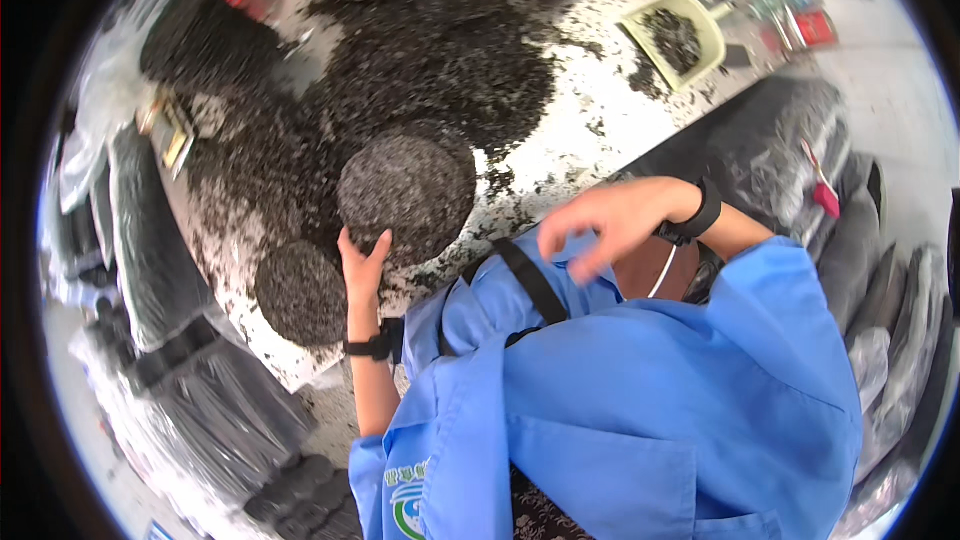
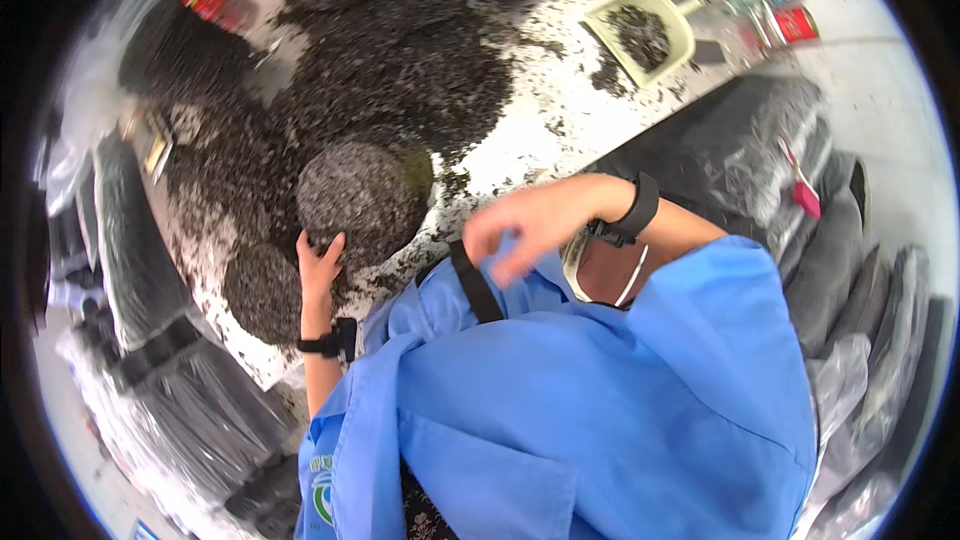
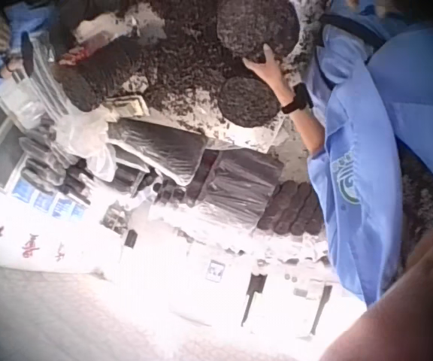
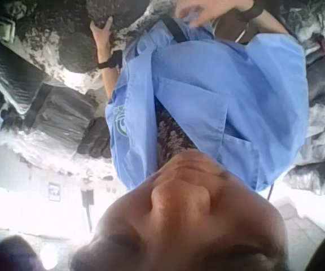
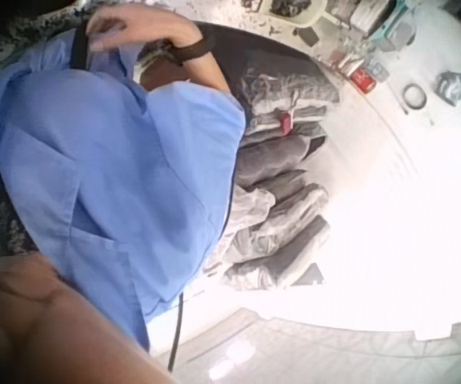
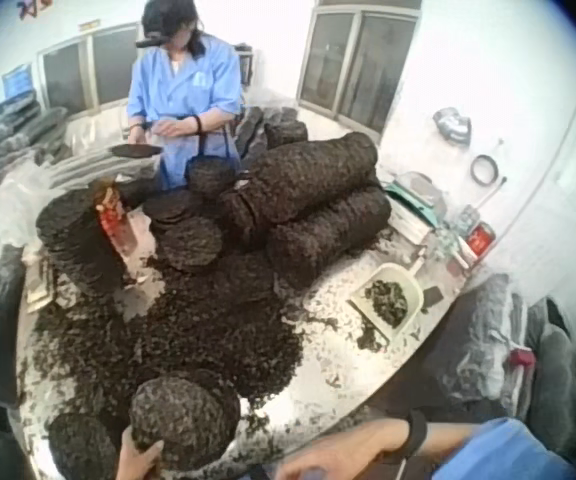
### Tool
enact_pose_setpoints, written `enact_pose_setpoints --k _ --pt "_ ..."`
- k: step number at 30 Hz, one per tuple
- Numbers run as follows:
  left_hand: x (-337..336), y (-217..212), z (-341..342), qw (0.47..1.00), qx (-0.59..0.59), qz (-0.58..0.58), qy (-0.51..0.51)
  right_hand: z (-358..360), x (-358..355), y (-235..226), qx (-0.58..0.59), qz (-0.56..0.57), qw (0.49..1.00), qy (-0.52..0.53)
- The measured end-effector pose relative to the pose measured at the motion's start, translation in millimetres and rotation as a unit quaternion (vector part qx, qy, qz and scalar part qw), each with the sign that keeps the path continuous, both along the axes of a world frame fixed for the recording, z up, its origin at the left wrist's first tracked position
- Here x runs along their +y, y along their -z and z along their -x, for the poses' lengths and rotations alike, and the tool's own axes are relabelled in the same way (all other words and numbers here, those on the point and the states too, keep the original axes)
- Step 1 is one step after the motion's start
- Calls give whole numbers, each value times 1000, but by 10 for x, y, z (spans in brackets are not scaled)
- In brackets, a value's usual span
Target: The person repeatedly picks up dark, compressed circular discs from a table, places them into clear plastic bags, and then removes them to place them back on the table. This cycle of bagging and unbagging is performed multiple times with different discs.
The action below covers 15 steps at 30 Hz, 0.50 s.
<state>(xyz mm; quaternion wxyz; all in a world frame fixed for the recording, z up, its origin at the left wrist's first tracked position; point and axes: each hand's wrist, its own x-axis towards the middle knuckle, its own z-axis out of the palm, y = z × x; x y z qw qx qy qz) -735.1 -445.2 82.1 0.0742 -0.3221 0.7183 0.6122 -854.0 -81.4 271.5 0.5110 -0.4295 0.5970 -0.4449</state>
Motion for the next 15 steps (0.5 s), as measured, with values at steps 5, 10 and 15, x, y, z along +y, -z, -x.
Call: enact_pose_setpoints --k 5,10,15 --pt "46 -344 15 996 -90 5 4 -791 811 177 -146 -231 905 -327" --pt "-2 -203 -105 996 -88 -13 5 -1124 882 136 -402 -159 884 -180" --pt "-19 -222 -52 994 -104 -13 10 -1154 954 77 -359 -164 917 -61"
